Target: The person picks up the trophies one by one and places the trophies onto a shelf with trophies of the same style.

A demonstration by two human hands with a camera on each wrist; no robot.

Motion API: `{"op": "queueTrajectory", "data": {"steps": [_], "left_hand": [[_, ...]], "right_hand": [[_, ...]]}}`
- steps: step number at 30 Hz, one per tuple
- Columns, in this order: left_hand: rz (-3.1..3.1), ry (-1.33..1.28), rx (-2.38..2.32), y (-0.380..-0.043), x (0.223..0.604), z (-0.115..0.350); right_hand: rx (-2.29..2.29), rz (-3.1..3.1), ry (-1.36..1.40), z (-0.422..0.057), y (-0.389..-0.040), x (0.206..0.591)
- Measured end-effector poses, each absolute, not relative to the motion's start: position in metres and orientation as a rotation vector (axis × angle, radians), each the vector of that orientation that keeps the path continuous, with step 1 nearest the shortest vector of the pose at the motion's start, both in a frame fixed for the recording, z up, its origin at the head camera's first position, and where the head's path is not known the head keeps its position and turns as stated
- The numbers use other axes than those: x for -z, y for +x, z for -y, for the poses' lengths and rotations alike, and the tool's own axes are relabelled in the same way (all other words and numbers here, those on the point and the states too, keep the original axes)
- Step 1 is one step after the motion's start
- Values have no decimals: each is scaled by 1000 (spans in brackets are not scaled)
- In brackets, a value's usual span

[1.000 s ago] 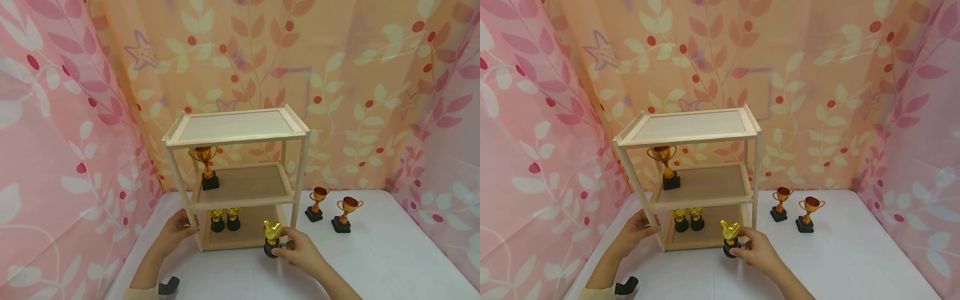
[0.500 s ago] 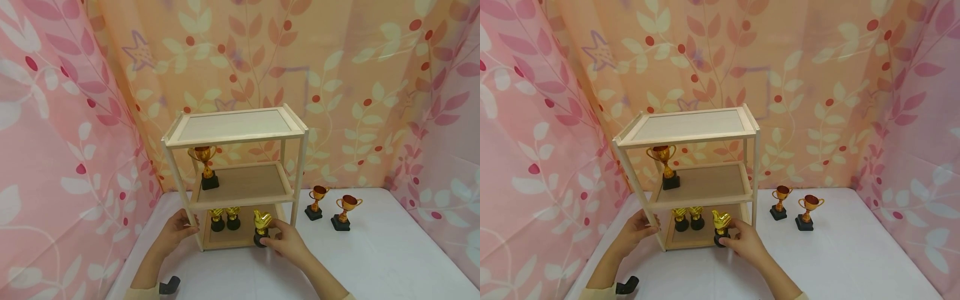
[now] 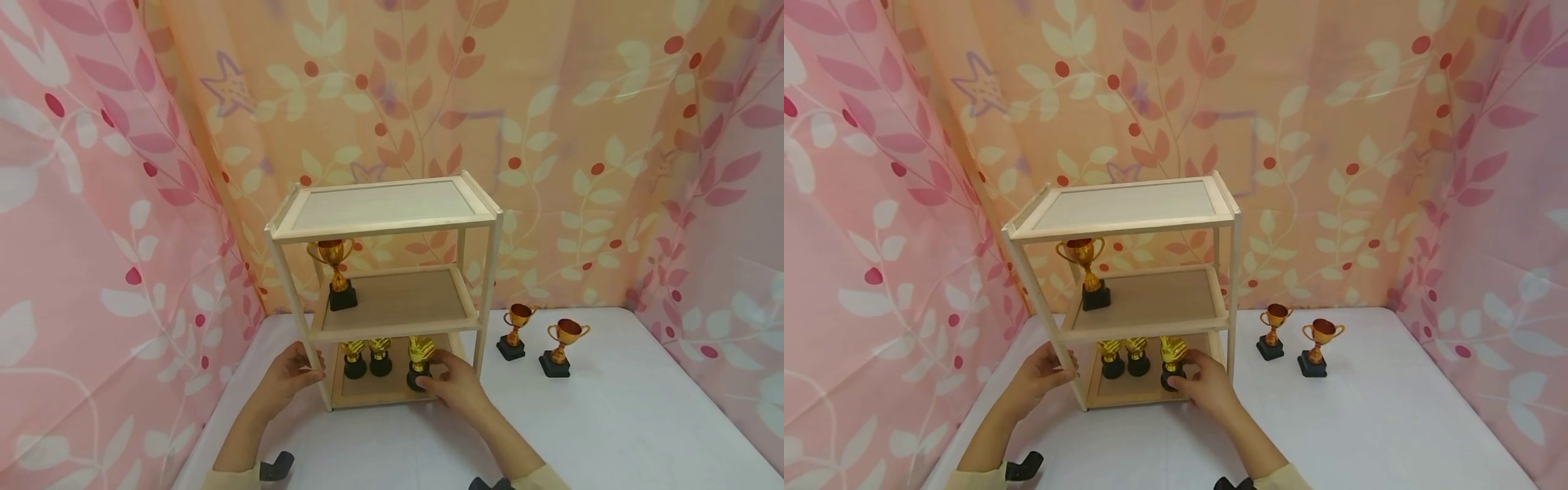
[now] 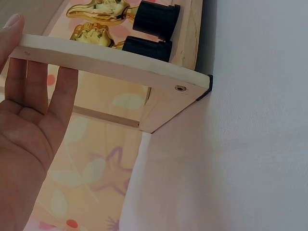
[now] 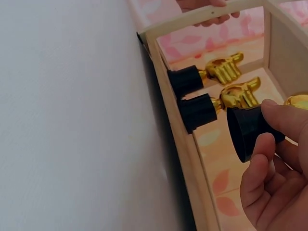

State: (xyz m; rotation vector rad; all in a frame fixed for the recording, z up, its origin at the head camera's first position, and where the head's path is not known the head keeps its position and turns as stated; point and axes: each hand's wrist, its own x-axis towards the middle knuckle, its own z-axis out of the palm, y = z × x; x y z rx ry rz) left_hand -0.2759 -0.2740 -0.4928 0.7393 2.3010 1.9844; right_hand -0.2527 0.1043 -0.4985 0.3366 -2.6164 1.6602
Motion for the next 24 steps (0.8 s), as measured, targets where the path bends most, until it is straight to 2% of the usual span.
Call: {"op": "queueTrajectory", "data": {"steps": [24], "left_hand": [[-2288,752,-1998,-273,490,274]], "right_hand": [[-1693,2600,225,-87,-301,531]]}}
